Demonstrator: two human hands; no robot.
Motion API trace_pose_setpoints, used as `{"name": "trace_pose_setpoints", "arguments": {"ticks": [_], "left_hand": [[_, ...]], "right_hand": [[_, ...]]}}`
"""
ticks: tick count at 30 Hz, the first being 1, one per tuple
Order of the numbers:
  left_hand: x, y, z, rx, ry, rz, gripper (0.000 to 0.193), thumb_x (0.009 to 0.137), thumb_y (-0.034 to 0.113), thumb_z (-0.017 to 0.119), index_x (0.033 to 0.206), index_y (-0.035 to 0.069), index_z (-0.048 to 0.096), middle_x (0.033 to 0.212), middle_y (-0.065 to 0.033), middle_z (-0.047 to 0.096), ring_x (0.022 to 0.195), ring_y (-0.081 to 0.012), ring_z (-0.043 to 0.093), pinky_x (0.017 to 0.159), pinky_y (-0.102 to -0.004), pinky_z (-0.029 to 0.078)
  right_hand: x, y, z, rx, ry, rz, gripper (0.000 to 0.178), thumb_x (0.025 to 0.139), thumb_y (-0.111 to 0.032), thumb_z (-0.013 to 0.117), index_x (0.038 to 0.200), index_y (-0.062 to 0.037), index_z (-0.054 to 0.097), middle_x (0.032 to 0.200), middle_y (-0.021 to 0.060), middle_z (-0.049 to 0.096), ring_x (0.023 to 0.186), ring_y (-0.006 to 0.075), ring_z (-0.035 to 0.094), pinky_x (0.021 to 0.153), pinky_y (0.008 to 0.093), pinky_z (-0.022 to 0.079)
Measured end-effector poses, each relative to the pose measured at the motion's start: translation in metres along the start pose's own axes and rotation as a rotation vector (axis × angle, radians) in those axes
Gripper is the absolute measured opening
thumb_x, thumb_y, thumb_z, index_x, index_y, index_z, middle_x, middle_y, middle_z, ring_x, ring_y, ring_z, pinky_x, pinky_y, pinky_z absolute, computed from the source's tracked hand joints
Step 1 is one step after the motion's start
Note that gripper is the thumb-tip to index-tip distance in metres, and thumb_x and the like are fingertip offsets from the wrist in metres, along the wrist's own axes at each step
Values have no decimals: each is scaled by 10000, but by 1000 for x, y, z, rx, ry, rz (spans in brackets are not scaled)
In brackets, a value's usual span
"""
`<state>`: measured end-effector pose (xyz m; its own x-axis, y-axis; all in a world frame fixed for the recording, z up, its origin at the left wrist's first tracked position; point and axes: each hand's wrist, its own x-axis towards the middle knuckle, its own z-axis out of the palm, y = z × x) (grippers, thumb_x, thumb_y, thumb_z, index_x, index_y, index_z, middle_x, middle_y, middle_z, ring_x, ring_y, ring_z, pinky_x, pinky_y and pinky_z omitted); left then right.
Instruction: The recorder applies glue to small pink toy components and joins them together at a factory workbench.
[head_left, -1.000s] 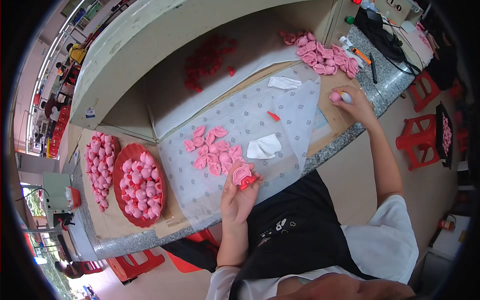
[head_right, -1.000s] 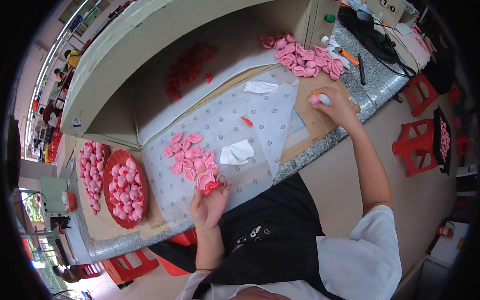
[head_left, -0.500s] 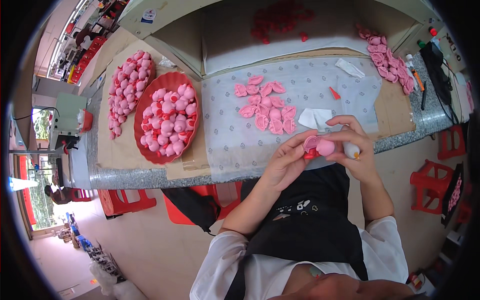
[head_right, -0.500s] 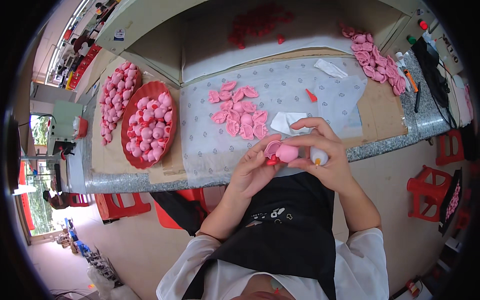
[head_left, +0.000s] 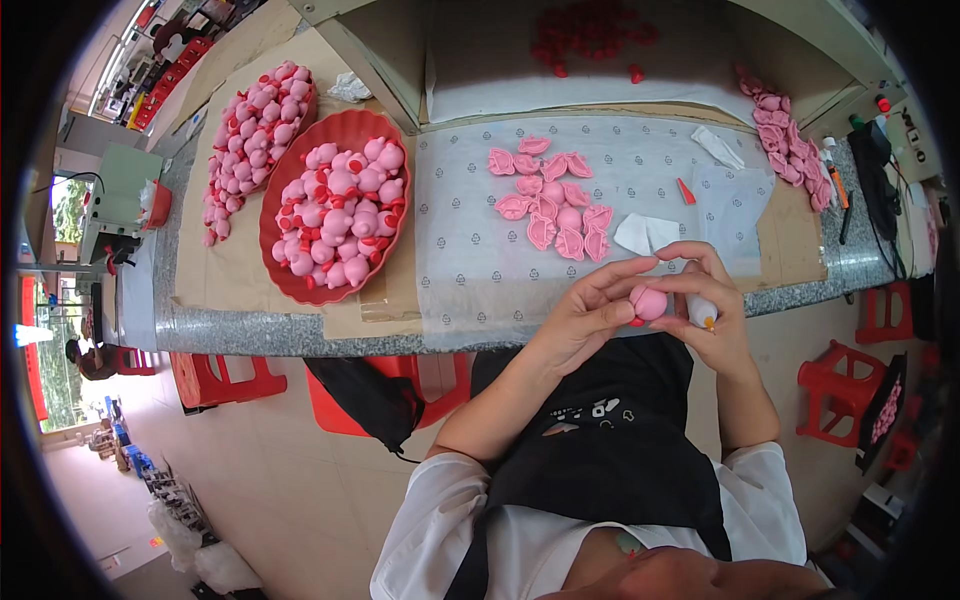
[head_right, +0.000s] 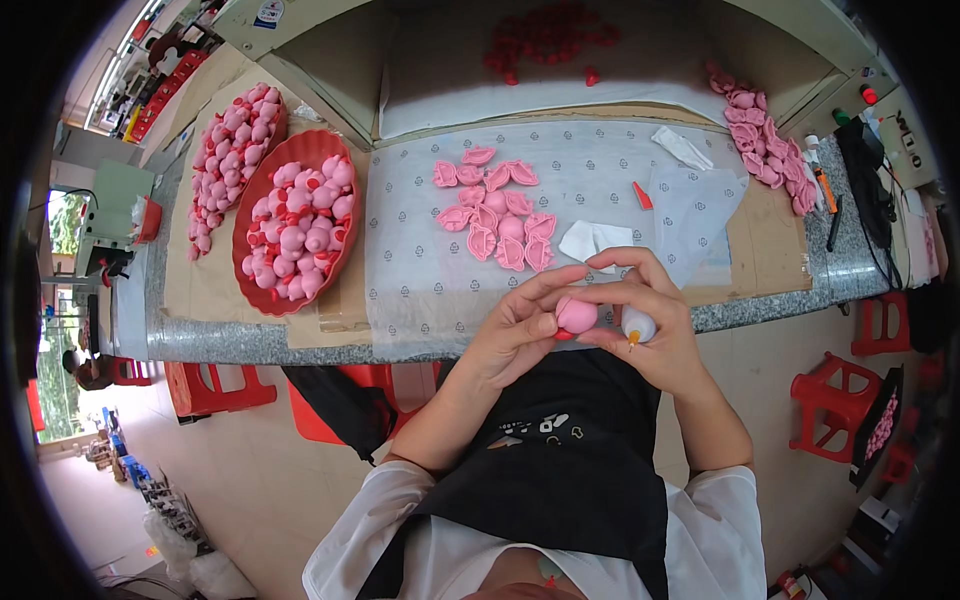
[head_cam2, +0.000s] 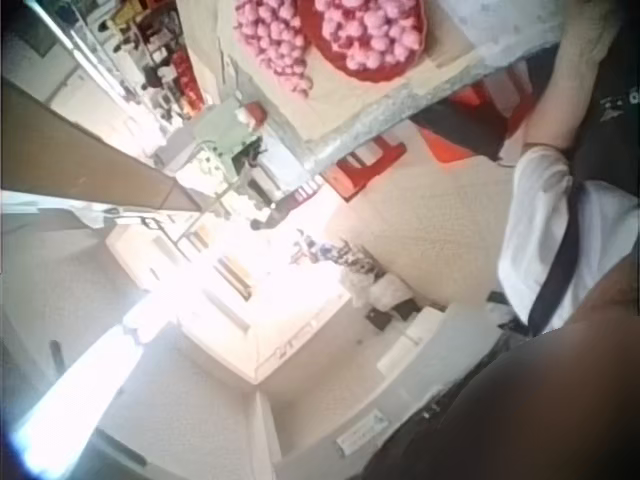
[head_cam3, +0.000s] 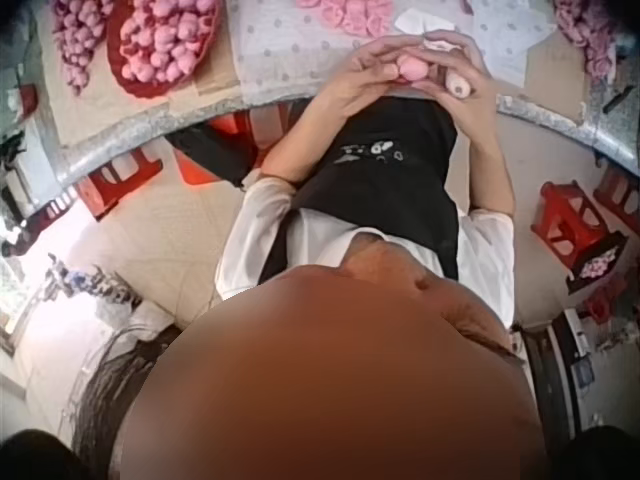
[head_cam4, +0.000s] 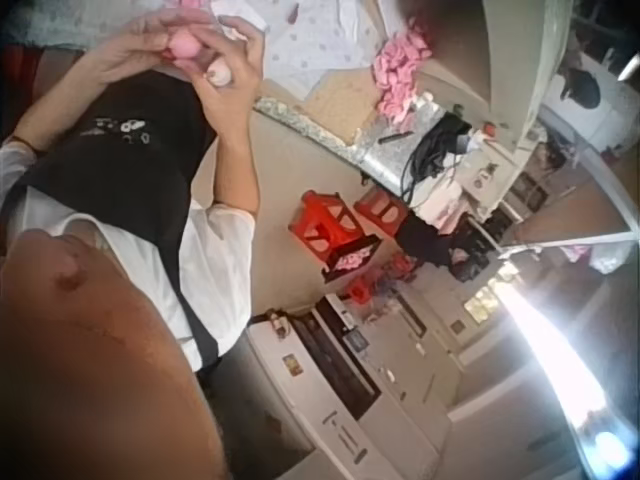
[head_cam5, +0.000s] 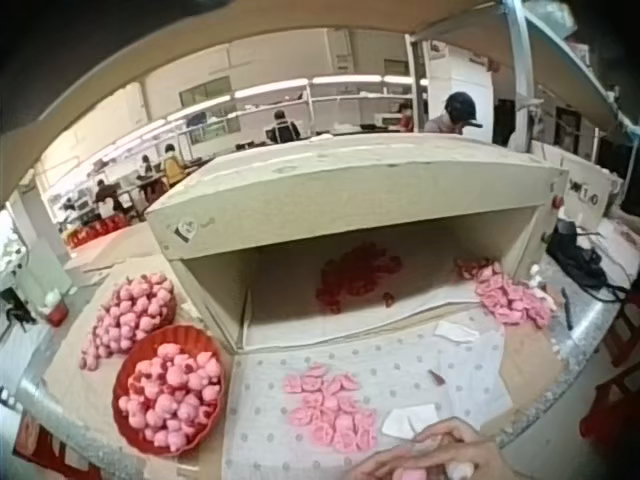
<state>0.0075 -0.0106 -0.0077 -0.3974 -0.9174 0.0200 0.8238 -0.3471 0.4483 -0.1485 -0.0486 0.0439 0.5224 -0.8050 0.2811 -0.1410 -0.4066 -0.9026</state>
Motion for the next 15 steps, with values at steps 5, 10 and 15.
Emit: {"name": "trace_pose_setpoints", "arguments": {"ticks": [5,10,15], "left_hand": [[-2,6,6,218,36,15,593,719,134,613,1215,76,293,1090,-115,478,1010,-190,468,851,-331,389],[-4,12,15,322,24,38,537,744,59,570,1203,76,293,1021,-88,503,926,-161,498,803,-271,398],[-1,17,-13,923,12,276,466,730,182,588,1139,42,416,1156,-123,381,1090,-221,370,908,-341,285]], "right_hand": [[10,-9,-10,-50,-117,34,371,549,-104,718,891,-33,592,1028,70,448,617,71,410,552,202,348],[10,2,-16,-5,-223,14,364,554,-115,715,873,-10,577,945,69,480,651,81,448,554,196,364],[7,3,-10,480,-163,458,361,628,-173,676,897,16,529,792,70,519,548,86,464,432,177,350]]}}
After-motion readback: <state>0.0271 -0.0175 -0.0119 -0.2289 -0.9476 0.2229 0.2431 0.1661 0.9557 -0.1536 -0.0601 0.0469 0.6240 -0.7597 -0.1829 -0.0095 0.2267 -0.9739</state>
